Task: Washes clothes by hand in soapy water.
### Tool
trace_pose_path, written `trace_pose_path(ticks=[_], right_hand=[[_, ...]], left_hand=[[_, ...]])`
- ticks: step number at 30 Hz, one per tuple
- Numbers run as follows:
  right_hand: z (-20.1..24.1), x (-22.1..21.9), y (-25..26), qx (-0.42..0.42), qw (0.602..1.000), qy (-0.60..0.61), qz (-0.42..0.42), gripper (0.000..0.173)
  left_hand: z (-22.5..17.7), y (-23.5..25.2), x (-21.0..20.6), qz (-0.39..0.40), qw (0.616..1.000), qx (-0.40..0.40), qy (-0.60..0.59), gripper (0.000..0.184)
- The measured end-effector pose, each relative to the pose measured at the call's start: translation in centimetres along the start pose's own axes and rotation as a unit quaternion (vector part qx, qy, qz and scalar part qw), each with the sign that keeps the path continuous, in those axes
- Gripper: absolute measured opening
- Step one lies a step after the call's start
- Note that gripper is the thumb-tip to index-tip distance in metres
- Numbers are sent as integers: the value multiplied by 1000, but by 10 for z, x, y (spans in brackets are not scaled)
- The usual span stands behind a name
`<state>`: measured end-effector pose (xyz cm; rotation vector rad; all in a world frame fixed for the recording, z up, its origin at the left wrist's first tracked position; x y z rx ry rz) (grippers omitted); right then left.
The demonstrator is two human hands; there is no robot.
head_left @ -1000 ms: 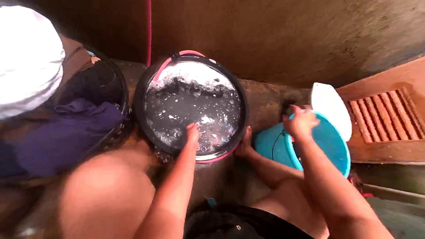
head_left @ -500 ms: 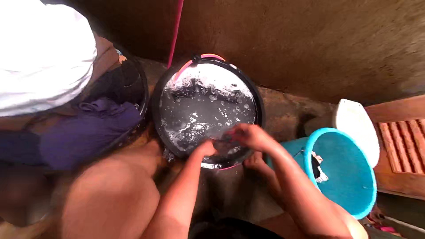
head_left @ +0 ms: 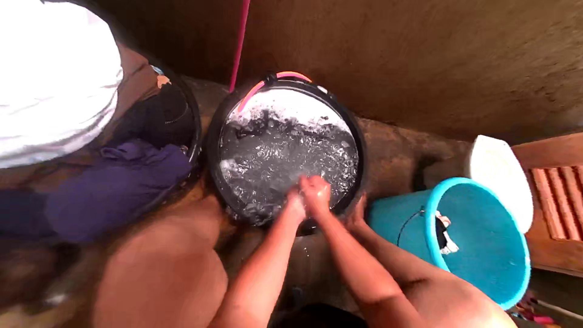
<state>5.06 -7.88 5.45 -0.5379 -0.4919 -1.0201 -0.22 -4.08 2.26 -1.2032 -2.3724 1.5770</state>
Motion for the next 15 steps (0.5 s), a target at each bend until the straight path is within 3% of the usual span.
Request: trace_pose_path(ticks=[2,3,5,7,8,11,13,15], right_hand=[[-31,9,35,-131,991,18,-22,35],[-30,8,35,-141,989,33,-29,33],[-3,0,3,-68,994,81,-27,30],[19,-16,-20,33,992,112,-39,29],[15,-19,-17,23,992,122,-33,30],[-44,-20,41,-148,985,89,12,48],[-78,-14,57,-217,975,-6,56,57],[-89,-3,50,-266,958,-88,62,59]], left_hand=[[0,7,-10,8,998,3,67,39],[-3,8,-9,-11,997,-2,73,37],[-13,7,6,-58,996,-28,58,33],[-27,4,26,-49,992,-79,87,37],[-28,2,26,-61,992,-65,86,32],[-48,2,24,-75,976,-47,197,40],[-59,6,39,-118,922,-104,354,43],[-62,6,55,-162,844,-116,498,69]])
Point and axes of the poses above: each hand's wrist, its own y-axis towards the middle knuckle, its own x-axis out of the back of the hand, z = x × y, the point moved 3 cm from there along y, towards the middle knuckle, and after that the axes turned 10 degrees about y, right-handed, at the moved point
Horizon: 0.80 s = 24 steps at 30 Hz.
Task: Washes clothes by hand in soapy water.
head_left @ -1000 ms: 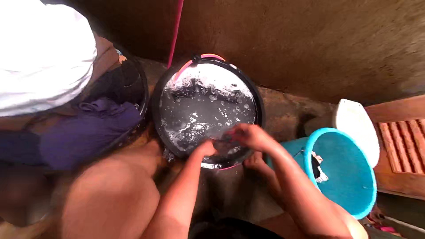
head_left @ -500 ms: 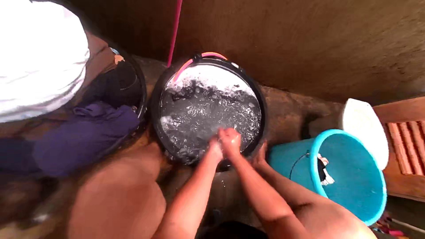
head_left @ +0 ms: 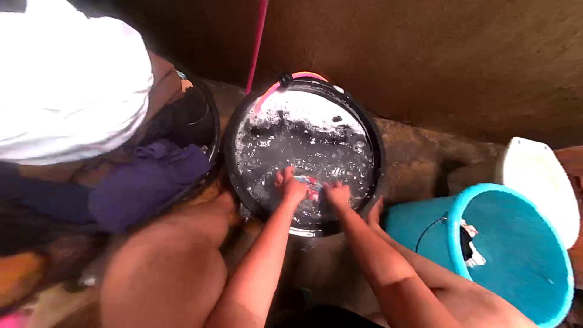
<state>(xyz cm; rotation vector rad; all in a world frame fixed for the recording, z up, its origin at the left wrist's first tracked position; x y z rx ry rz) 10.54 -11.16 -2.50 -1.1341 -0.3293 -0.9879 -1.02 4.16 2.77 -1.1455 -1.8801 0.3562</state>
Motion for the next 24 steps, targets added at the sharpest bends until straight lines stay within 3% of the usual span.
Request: trace_pose_path(ticks=[3,6,8,10,12,14,17,19,21,24], right_hand=[[3,5,-29,-20,999,33,-16,43],[42,23,-85,125,973,179,76,20],[62,49,-123,197,931,287,107,16],[60,74,-139,226,885,399,84,17],[41,90,-124,195,856,476,52,19],[11,88,-100,109,826,546,83,32],[-1,56,-100,-16,729,651,211,67],[18,39,-115,-17,678,690,254,71],[39,33,-128,18,673,702,232,57],[57,38,-148,48,714,677,171,47]], left_hand=[[6,-10,-17,33,991,-39,126,85],[14,-16,-28,80,983,-79,145,88],[19,-17,-28,48,990,-122,49,67],[12,-30,-26,7,984,-147,-101,48],[-10,-48,-20,-15,974,-151,-170,45],[-36,-71,-16,2,967,-171,-190,47],[-65,-105,-5,33,972,-222,-68,42],[-72,-114,5,-14,973,-229,18,41],[-74,-118,14,-84,971,-210,79,58],[-80,-124,9,-168,957,-181,154,65]])
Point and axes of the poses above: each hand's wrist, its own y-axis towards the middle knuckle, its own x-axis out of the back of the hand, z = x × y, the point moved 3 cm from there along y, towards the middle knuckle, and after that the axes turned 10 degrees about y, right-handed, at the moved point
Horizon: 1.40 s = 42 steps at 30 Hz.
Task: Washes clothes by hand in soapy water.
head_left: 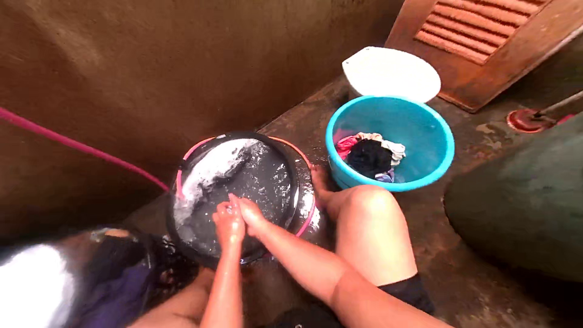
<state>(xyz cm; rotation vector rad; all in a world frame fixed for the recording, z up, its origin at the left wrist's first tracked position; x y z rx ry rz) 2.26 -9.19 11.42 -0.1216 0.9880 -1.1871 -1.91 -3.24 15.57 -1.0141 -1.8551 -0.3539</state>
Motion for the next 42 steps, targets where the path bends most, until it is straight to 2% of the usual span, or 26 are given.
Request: trace_pose_path(ticks=[4,9,12,14,16,17,18,20,22,24,26,27,28,29,30,32,33,35,38,39,40,42], right_hand=[[9,6,-1,27,997,-66,-26,50],[18,29,-6,36,994,-92,-35,48],[34,37,-19,71,987,-130,-56,47],[61,46,-30,114,986,-85,-82,41],[107,67,-43,175,982,-11,-64,39],[135,80,-54,211,976,-2,-50,39],[167,90,-74,231,970,-22,-71,40],[231,135,-89,318,930,-57,-176,40],[288,199,-91,392,866,-161,-265,47],[321,228,-107,366,783,-343,-367,61],[332,224,-119,275,676,-515,-450,86],[329,212,-116,255,634,-576,-449,93],[317,191,-108,251,609,-622,-423,89],[297,167,-93,248,601,-662,-374,81],[269,145,-70,241,608,-692,-305,71],[186,107,-10,187,653,-717,-156,58],[135,94,24,139,683,-712,-89,57],[40,89,91,69,726,-684,7,66],[-62,80,152,-14,753,-656,48,81],[-86,75,157,-59,750,-657,53,80],[-101,68,153,-110,743,-658,65,71],[-105,47,134,-181,731,-650,102,58]], left_hand=[[-14,-1,-11,-22,1000,6,-9,57],[-29,-7,-18,51,998,-30,-31,50],[-27,-10,-29,65,985,-71,-146,45],[-32,-13,-34,107,959,-67,-255,41],[-35,-19,-34,179,921,-15,-347,56],[-29,-18,-37,216,902,10,-374,61],[-18,-16,-43,251,889,34,-381,62],[9,-7,-60,324,866,81,-371,58],[32,6,-75,339,850,132,-381,50],[52,20,-83,254,841,179,-443,41],[77,44,-89,103,836,218,-493,39],[92,56,-88,31,838,234,-493,40],[108,65,-84,-29,838,249,-485,42],[124,72,-79,-74,836,269,-473,43],[139,77,-73,-107,832,295,-457,43],[162,82,-66,-149,815,341,-444,41],[170,82,-63,-153,809,353,-445,41],[180,78,-61,-129,811,362,-442,42],[187,70,-60,-79,809,351,-465,44],[191,69,-61,-65,811,347,-466,45],[194,67,-63,-50,813,344,-466,45],[195,63,-66,-21,810,346,-472,44]])
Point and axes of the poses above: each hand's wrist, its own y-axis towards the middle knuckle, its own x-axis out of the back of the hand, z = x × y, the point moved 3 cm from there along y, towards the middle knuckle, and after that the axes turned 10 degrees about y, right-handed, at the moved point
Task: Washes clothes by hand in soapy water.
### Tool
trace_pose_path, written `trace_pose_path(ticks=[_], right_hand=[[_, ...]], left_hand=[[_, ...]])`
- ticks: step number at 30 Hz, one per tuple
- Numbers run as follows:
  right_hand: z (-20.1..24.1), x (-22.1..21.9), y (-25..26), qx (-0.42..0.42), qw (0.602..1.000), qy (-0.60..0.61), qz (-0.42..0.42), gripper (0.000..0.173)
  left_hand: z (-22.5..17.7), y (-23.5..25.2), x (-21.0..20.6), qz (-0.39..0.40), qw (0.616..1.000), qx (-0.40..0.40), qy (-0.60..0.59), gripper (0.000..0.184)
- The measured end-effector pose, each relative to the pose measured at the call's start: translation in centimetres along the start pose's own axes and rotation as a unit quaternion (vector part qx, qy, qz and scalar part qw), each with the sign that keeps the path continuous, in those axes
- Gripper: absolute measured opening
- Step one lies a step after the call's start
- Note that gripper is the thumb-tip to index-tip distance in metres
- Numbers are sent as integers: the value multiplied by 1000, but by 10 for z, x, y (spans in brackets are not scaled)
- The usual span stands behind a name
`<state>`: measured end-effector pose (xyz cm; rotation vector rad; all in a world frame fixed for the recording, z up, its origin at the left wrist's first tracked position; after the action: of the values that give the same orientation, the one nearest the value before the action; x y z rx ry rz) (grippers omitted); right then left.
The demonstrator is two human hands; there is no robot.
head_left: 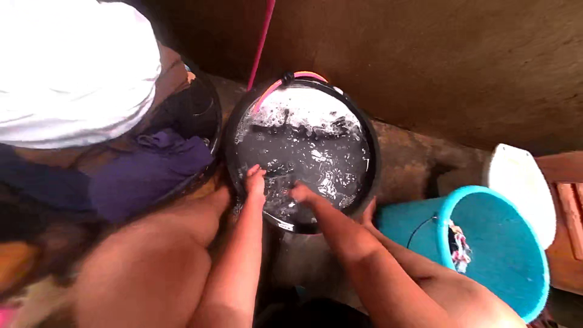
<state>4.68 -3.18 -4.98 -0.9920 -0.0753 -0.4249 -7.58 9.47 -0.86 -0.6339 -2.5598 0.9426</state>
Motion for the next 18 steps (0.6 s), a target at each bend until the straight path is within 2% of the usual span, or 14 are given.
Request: trace_pose_path(ticks=[3,6,8,10,12,14,15,16,18], right_hand=[[59,19,-66,61,998,30,11,43],[112,68,-174,217,975,-5,-42,28],[117,106,-231,325,938,32,-117,24],[104,142,-255,393,886,132,-208,17],[75,171,-234,384,847,241,-280,23],[40,166,-175,290,865,307,-272,48],[26,146,-142,238,877,338,-246,55],[22,114,-118,204,884,349,-234,53],[34,42,-103,189,894,324,-244,38]], left_hand=[[3,-2,-3,0,1000,8,-23,41],[6,-8,-13,-8,1000,6,-25,44],[9,-15,-26,29,997,24,-63,50],[9,-25,-45,106,983,68,-131,60],[5,-38,-62,190,951,122,-212,72],[2,-51,-78,252,924,131,-256,76],[2,-55,-85,266,924,126,-245,76],[3,-55,-92,279,926,121,-225,74],[-1,-53,-94,247,943,125,-183,63]])
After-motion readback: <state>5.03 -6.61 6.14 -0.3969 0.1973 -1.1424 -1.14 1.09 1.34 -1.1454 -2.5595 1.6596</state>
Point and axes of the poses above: each hand's wrist, its own y-axis towards the middle knuckle, its own x-axis out of the back of the hand, z = x × y, the point moved 3 cm from there along y, towards the middle knuckle, and after that the axes turned 10 degrees about y, right-handed, at the moved point
